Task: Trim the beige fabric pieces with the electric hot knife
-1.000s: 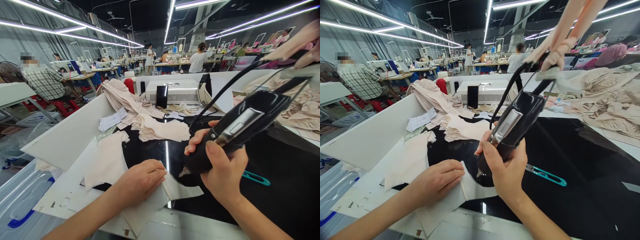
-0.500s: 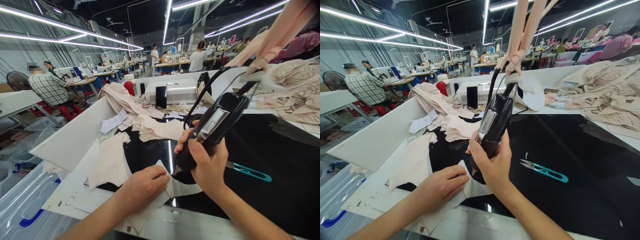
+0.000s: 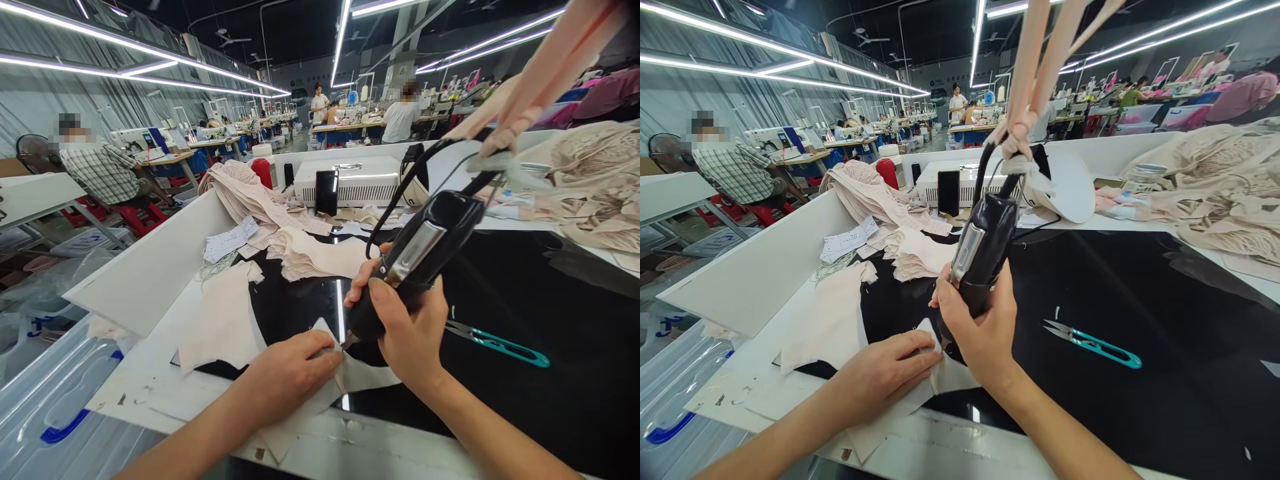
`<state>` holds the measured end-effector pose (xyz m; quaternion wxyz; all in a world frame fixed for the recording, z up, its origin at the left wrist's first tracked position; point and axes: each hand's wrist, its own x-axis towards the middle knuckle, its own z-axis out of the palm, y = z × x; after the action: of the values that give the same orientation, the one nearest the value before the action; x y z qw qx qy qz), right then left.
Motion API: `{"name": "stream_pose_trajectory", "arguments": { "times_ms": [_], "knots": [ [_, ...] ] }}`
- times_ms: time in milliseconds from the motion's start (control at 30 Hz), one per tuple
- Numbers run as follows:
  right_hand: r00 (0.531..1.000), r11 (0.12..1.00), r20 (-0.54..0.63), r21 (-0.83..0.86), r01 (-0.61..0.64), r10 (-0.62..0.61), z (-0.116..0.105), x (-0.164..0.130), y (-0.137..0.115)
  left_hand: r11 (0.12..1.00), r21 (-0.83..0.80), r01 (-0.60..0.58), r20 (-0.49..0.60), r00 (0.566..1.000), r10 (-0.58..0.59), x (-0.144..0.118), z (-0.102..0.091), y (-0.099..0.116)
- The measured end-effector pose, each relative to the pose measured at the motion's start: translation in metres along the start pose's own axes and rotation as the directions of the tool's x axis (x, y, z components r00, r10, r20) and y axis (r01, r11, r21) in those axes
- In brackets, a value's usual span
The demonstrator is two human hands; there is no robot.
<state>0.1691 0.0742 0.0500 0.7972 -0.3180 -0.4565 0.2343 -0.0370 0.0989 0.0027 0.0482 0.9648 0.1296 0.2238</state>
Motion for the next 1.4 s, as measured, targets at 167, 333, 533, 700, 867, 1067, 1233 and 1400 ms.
{"name": "stream_pose_trajectory", "arguments": {
  "times_ms": [167,333,533,700,867,1067,1233,1400],
  "knots": [
    [0.999,1.0,-0.037,0.004,-0.013,0.014,-0.009,0.005,-0.012,0.999,0.034,-0.022,-0.032,0.999,0.023,-0.001,-0.002,-0.003],
    [0.995,1.0,-0.096,-0.021,0.005,-0.007,-0.031,0.005,-0.028,0.996,0.075,-0.049,-0.093,0.994,0.056,0.009,-0.005,0.004],
    [0.996,0.996,-0.091,-0.086,0.008,-0.016,-0.045,-0.003,-0.033,1.0,0.003,-0.03,-0.048,0.998,0.031,0.024,-0.002,0.03],
    [0.994,0.991,-0.098,-0.129,0.03,-0.043,-0.046,-0.009,-0.033,1.0,0.028,-0.005,-0.01,1.0,0.006,0.019,0.006,0.033],
    [0.991,0.989,-0.13,-0.149,0.009,-0.029,-0.045,-0.013,-0.036,0.997,0.074,0.003,-0.003,1.0,-0.003,0.013,0.009,0.033],
    [0.993,0.991,-0.121,-0.136,-0.003,-0.014,-0.046,-0.009,-0.038,0.995,0.095,0.027,-0.049,0.999,-0.022,0.016,0.014,0.04],
    [0.993,0.998,-0.112,-0.063,0.015,-0.022,-0.035,-0.002,-0.031,0.993,0.111,0.035,-0.069,0.997,-0.027,0.016,0.02,0.042],
    [0.995,0.997,-0.1,-0.077,-0.017,0.009,-0.029,-0.004,-0.023,0.996,0.088,0.034,-0.051,0.998,-0.029,0.014,0.023,0.041]
  ]
}}
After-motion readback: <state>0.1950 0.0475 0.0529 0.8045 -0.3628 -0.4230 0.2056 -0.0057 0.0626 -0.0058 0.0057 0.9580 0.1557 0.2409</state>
